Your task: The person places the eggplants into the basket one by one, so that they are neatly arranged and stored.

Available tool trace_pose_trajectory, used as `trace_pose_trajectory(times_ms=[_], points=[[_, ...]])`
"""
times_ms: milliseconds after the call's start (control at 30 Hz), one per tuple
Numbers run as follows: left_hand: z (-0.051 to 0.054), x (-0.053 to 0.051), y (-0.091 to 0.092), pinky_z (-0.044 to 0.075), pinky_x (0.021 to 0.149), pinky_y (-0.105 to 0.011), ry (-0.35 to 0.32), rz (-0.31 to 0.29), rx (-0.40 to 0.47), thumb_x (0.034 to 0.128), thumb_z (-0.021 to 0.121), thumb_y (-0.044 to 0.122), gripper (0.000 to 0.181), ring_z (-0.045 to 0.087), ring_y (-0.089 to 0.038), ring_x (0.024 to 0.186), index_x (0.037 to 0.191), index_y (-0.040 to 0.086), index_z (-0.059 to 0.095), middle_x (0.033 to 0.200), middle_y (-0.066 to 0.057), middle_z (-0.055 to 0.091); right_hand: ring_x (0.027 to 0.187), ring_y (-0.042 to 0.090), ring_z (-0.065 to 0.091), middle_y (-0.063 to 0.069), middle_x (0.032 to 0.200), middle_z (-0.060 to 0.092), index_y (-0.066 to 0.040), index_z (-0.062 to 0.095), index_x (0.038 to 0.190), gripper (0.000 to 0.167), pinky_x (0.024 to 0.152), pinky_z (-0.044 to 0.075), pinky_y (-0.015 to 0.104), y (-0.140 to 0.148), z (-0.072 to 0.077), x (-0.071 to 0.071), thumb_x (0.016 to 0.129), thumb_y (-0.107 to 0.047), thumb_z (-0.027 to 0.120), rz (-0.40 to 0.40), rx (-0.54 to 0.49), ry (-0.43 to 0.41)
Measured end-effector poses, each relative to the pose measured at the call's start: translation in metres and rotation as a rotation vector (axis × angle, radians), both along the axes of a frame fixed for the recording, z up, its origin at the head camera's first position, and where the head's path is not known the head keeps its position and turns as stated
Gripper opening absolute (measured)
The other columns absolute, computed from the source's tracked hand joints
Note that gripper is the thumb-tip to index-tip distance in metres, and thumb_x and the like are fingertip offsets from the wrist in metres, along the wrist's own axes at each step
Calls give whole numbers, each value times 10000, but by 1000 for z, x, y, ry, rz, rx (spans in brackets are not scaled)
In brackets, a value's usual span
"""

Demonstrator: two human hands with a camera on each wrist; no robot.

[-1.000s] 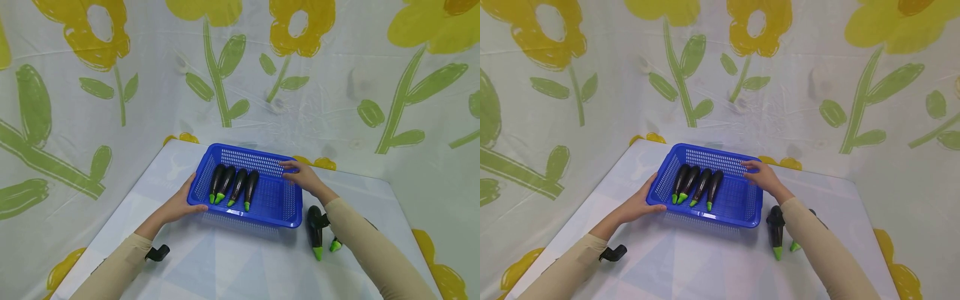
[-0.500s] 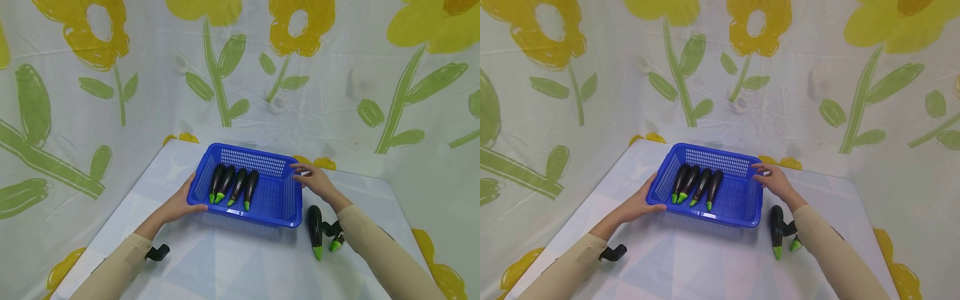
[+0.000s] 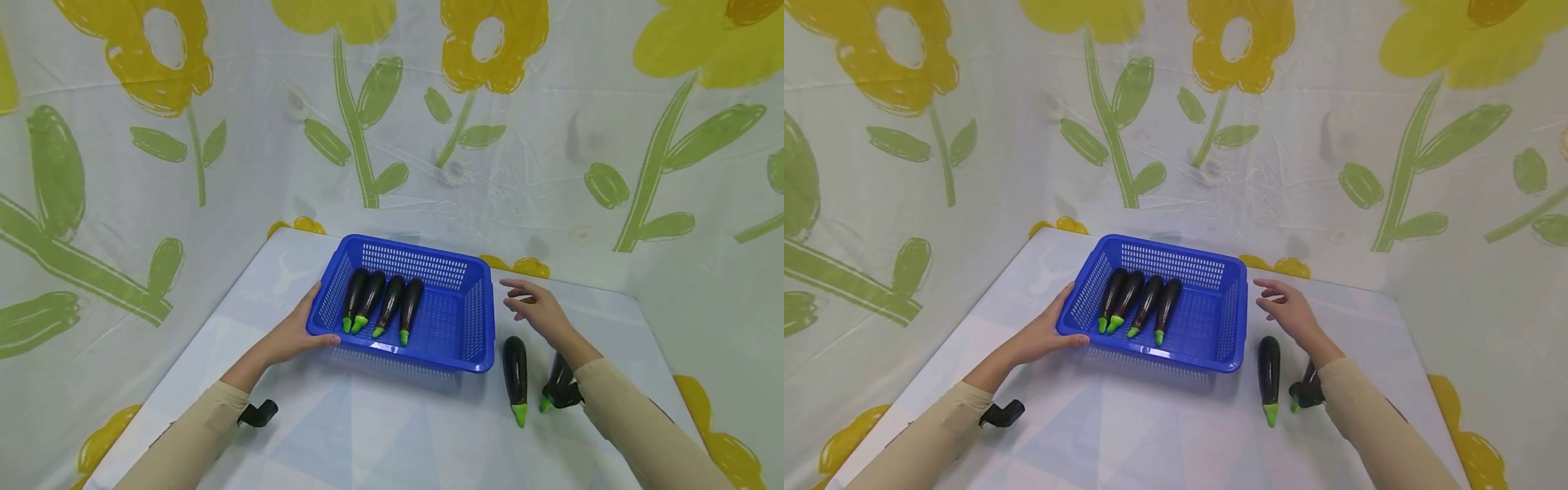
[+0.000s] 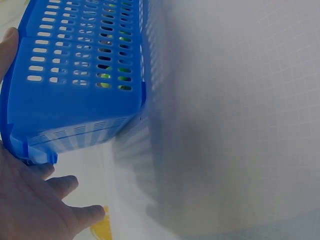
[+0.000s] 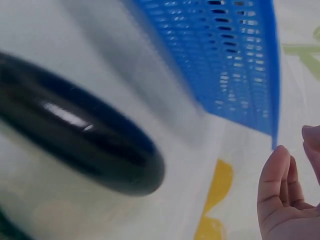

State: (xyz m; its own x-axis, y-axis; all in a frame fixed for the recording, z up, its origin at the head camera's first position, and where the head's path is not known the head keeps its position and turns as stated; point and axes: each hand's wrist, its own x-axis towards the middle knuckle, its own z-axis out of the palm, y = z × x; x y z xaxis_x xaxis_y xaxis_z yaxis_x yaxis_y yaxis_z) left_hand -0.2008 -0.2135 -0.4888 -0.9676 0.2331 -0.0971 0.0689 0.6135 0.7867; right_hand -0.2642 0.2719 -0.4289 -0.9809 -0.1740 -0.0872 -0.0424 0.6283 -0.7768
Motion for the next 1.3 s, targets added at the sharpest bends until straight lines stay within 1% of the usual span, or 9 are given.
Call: trace_pose_trajectory(times_ms=[167, 333, 533, 633, 933, 1033, 1100, 1200, 1300], points=[[1, 0, 0, 259, 1132, -694, 4, -2, 5, 793, 810, 576, 1296, 153, -510, 1506, 1637, 165, -84, 1691, -216, 27, 1161, 430, 603, 295, 1423, 506, -98, 460, 1528, 536, 840, 586, 322, 14, -10, 8, 1045, -290, 589, -29, 3, -12], [1, -1, 1, 264, 1131, -691, 3, -7, 8, 791, 808, 582, 1297, 154, -508, 1506, 1637, 172, -86, 1692, -212, 25, 1162, 410, 606, 302, 1445, 482, -86, 448, 1531, 548, 840, 593, 340, 30, -23, 16, 1047, -304, 585, -57, 49, -12], [0, 0, 1, 260, 1132, -690, -4, -8, 17, 797, 814, 559, 1291, 146, -508, 1508, 1637, 174, -88, 1693, -210, 17, 1066, 419, 632, 297, 1324, 543, -52, 512, 1471, 497, 791, 602, 468, 50, -37, 33, 1009, -187, 634, -102, 253, 110], [0, 0, 1, 260, 1132, -690, 0, -6, 14, 798, 815, 557, 1289, 150, -509, 1507, 1637, 174, -86, 1692, -211, 22, 1043, 431, 628, 302, 1282, 556, -32, 536, 1444, 482, 774, 589, 493, 58, -40, 42, 991, -152, 648, -129, 298, 154], [0, 0, 1, 268, 1128, -689, 1, 3, -1, 791, 809, 579, 1296, 154, -509, 1506, 1637, 177, -86, 1692, -213, 27, 1006, 439, 631, 311, 1243, 562, 7, 574, 1390, 447, 654, 556, 376, 75, -41, 64, 986, -165, 657, -201, 309, 222], [0, 0, 1, 266, 1129, -689, 1, 5, -4, 789, 809, 581, 1297, 150, -507, 1508, 1638, 174, -84, 1692, -213, 27, 995, 433, 620, 313, 1236, 553, 22, 583, 1375, 446, 618, 496, 320, 79, -45, 69, 980, -172, 659, -220, 308, 232], [0, 0, 0, 264, 1130, -689, 0, 5, -3, 790, 810, 579, 1298, 147, -507, 1508, 1637, 171, -83, 1691, -215, 27, 1018, 454, 598, 329, 1261, 524, 31, 580, 1375, 459, 648, 504, 371, 81, -47, 72, 979, -186, 658, -232, 316, 222], [0, 0, 0, 261, 1131, -690, -4, 4, 1, 789, 812, 576, 1298, 148, -507, 1508, 1637, 171, -83, 1691, -214, 26, 1103, 506, 530, 365, 1335, 450, 44, 565, 1385, 487, 764, 516, 539, 84, -51, 75, 974, -198, 665, -254, 309, 197], [0, 0, 0, 263, 1130, -690, -7, 4, 4, 788, 813, 576, 1299, 151, -508, 1507, 1637, 174, -86, 1692, -212, 26, 1209, 565, 427, 403, 1404, 363, 59, 541, 1394, 523, 912, 431, 697, 86, -56, 77, 974, -226, 667, -270, 300, 168]])
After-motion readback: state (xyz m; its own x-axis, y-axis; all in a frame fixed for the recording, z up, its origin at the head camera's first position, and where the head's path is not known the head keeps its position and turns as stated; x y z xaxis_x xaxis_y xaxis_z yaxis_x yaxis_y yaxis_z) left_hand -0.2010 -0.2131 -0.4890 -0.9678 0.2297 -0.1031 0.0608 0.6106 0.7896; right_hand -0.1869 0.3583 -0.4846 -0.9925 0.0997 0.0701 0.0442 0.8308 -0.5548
